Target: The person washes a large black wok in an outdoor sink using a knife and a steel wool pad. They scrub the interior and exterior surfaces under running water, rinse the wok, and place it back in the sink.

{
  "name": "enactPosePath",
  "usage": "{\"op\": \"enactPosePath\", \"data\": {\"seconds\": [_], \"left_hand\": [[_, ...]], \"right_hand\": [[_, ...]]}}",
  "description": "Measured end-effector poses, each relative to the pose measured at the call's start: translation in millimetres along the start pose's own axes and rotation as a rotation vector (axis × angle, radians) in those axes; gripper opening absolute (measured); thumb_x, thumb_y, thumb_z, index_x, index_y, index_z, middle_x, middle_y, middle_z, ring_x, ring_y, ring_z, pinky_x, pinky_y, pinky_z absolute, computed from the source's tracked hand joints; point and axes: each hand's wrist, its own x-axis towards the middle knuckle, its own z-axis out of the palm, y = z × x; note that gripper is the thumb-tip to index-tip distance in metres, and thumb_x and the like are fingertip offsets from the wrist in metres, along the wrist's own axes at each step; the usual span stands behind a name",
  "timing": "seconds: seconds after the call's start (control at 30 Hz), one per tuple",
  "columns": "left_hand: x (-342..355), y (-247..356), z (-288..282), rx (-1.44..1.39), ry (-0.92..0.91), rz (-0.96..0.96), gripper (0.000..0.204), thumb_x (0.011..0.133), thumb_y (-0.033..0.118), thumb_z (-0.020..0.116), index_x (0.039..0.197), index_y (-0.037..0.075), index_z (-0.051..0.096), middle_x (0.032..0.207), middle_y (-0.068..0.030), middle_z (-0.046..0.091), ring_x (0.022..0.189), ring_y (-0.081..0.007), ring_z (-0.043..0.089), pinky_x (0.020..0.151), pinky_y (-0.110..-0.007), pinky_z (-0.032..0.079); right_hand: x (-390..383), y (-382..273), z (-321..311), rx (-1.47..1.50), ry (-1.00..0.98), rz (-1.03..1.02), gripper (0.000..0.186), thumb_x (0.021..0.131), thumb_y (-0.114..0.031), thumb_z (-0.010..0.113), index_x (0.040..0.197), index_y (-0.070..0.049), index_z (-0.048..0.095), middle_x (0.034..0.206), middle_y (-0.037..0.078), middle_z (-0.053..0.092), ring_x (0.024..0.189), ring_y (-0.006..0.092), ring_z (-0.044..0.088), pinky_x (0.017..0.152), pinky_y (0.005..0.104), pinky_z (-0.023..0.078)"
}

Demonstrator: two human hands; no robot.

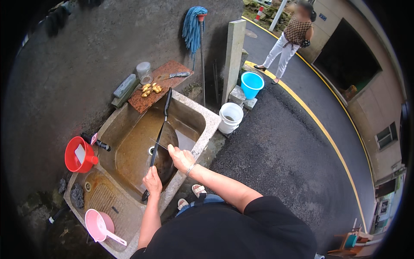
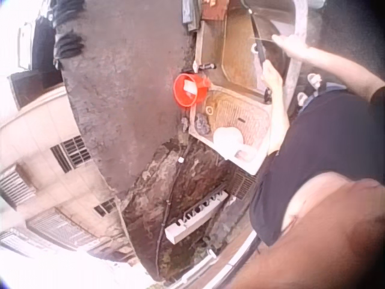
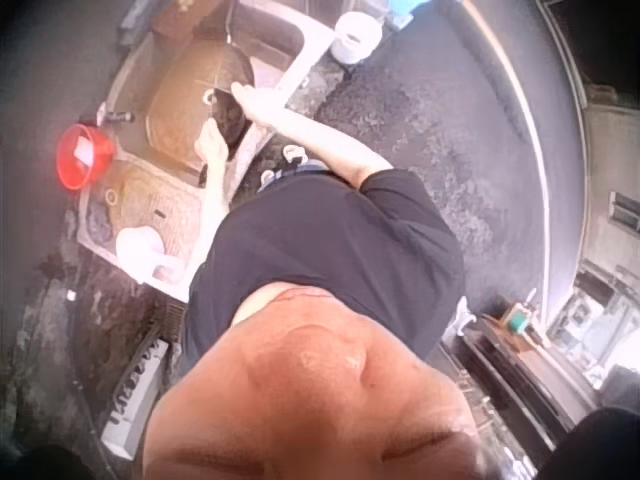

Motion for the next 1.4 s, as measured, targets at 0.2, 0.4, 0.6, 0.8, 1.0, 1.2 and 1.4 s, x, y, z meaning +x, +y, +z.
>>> {"op": "enactPosePath", "data": {"seconds": [0.2,0.4,0.6,0.8,1.0,1.2,1.4], "left_hand": [[-14,-11,1,0.043,-0.032,0.033,0.033,0.096,0.024,0.044,0.077,0.000,0.057,0.067,-0.0252,0.054,0.063,-0.0461,0.054,0.053,-0.049,0.038],[-17,-11,7,0.031,-0.027,0.045,0.034,0.096,0.026,0.045,0.077,0.001,0.057,0.066,-0.0249,0.054,0.062,-0.0456,0.054,0.052,-0.049,0.038],[-26,-10,6,0.100,-0.028,0.043,0.034,0.095,0.027,0.047,0.074,0.002,0.056,0.064,-0.0249,0.054,0.060,-0.0456,0.054,0.051,-0.050,0.039],[-26,-3,1,0.067,-0.089,-0.006,0.036,0.096,0.028,0.046,0.074,0.000,0.054,0.065,-0.0262,0.053,0.061,-0.0457,0.053,0.053,-0.049,0.039],[-25,-2,-5,0.075,-0.163,-0.060,0.034,0.094,0.030,0.050,0.075,0.001,0.054,0.067,-0.0246,0.057,0.063,-0.0440,0.056,0.056,-0.049,0.042],[-26,0,-1,0.121,-0.450,-0.083,0.033,0.092,0.032,0.054,0.078,0.002,0.057,0.075,-0.0183,0.062,0.071,-0.0378,0.060,0.066,-0.045,0.046],[-37,-30,-3,0.128,-0.549,-0.132,0.035,0.092,0.036,0.052,0.085,0.003,0.062,0.075,-0.0167,0.065,0.075,-0.0349,0.064,0.069,-0.043,0.048]], "right_hand": [[0,15,13,0.041,0.058,0.012,0.013,0.086,-0.008,0.045,0.098,-0.003,0.043,0.079,0.023,0.060,0.066,0.0385,0.063,0.054,0.0473,0.049],[3,33,21,0.036,0.054,0.143,0.012,0.086,-0.007,0.045,0.097,-0.002,0.043,0.079,0.024,0.061,0.068,0.0397,0.063,0.057,0.0491,0.050],[0,43,15,0.040,-0.020,0.296,0.021,0.079,0.000,0.048,0.099,-0.001,0.042,0.086,0.025,0.062,0.077,0.0424,0.064,0.066,0.0501,0.051],[-9,56,11,0.121,-0.033,0.379,0.021,0.081,-0.007,0.052,0.099,-0.001,0.044,0.098,0.025,0.056,0.090,0.0437,0.059,0.075,0.0520,0.048],[-21,58,8,0.153,0.033,0.336,0.021,0.082,-0.009,0.054,0.099,-0.002,0.044,0.096,0.024,0.055,0.088,0.0439,0.058,0.074,0.0519,0.048],[-24,68,10,0.162,0.109,0.311,0.020,0.082,-0.009,0.054,0.098,-0.004,0.045,0.092,0.022,0.053,0.086,0.0432,0.057,0.072,0.0510,0.047],[-13,50,0,0.151,0.105,0.238,0.021,0.081,-0.008,0.055,0.099,-0.004,0.046,0.094,0.020,0.052,0.085,0.0422,0.057,0.071,0.0506,0.047]]}}
